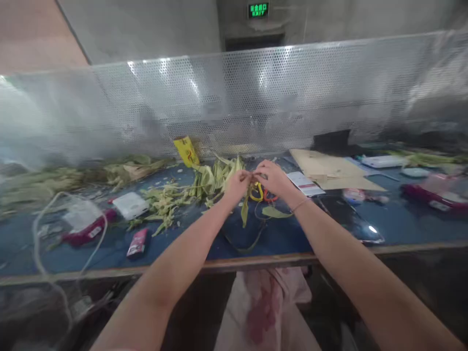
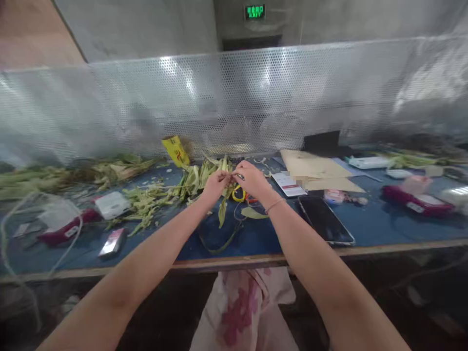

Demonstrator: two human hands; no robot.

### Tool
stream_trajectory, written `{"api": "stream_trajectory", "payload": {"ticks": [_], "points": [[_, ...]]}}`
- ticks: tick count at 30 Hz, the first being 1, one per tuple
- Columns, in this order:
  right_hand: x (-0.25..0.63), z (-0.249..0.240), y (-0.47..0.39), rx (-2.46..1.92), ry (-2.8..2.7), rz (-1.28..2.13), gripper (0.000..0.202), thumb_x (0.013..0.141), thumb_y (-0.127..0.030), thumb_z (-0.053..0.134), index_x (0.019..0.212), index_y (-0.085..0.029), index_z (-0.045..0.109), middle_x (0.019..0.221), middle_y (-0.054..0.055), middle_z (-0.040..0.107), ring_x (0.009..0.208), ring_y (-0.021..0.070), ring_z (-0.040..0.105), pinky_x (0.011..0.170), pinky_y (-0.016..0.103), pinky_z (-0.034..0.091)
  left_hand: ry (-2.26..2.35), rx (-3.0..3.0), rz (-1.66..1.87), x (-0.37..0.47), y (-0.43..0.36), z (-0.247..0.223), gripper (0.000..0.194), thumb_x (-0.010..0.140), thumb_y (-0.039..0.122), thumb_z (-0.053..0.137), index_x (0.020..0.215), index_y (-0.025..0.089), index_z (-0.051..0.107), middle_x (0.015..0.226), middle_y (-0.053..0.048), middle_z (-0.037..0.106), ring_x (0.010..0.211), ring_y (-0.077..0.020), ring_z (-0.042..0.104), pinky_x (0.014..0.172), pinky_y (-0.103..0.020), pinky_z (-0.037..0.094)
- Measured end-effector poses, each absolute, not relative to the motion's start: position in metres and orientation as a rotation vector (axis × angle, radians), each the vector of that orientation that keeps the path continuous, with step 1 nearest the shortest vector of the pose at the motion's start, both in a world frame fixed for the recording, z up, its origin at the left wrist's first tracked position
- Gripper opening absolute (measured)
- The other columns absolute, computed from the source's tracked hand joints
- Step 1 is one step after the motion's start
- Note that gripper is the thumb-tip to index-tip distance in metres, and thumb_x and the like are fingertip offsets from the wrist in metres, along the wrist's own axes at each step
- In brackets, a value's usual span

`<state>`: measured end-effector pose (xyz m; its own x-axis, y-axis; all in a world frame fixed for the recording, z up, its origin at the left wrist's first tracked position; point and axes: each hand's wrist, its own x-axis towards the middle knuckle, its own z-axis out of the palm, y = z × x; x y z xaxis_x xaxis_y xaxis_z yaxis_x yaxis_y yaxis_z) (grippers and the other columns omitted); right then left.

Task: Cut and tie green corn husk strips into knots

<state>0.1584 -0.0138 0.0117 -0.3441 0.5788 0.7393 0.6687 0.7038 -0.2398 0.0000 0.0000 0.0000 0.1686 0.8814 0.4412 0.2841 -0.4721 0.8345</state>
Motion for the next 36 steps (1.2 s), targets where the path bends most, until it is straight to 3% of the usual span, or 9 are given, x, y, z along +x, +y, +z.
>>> {"api": "stream_trajectory", "payload": {"ticks": [16, 29, 36], "points": [[0.156, 0.006, -0.005, -0.889, -1.995, 0.02, 0.016, 0.079, -0.014, 0.053, 0.071, -0.018, 0.065, 0.081, 0.005, 0.06, 0.077, 0.0153, 0.057, 0.071, 0.029, 0.047, 1.092, 1.775, 1.354, 0.003, 0.0, 0.0, 0.007, 0.077, 0.018, 0.057, 0.07, 0.016, 0.057, 0.065, 0.0, 0.061, 0.064, -0.0113, 0.058, 0.068, -0.025, 0.043], [0.152, 0.01, -0.008, -1.032, -1.838, 0.113, 0.008, 0.073, -0.019, 0.062, 0.068, -0.019, 0.068, 0.079, 0.006, 0.066, 0.075, 0.0172, 0.061, 0.073, 0.032, 0.048, 0.927, 1.573, 1.357, 0.004, -0.003, -0.004, 0.019, 0.074, 0.035, 0.063, 0.073, 0.015, 0.063, 0.068, -0.001, 0.062, 0.063, -0.0097, 0.055, 0.065, -0.023, 0.044], [0.145, 0.014, -0.014, -1.082, -1.764, 0.172, 0.011, 0.073, -0.019, 0.06, 0.068, -0.018, 0.07, 0.077, 0.005, 0.066, 0.074, 0.0166, 0.06, 0.072, 0.03, 0.047, 0.971, 1.589, 1.492, 0.004, -0.001, -0.007, 0.017, 0.072, 0.033, 0.064, 0.076, 0.016, 0.065, 0.071, 0.0, 0.063, 0.068, -0.0106, 0.055, 0.069, -0.024, 0.044]]}}
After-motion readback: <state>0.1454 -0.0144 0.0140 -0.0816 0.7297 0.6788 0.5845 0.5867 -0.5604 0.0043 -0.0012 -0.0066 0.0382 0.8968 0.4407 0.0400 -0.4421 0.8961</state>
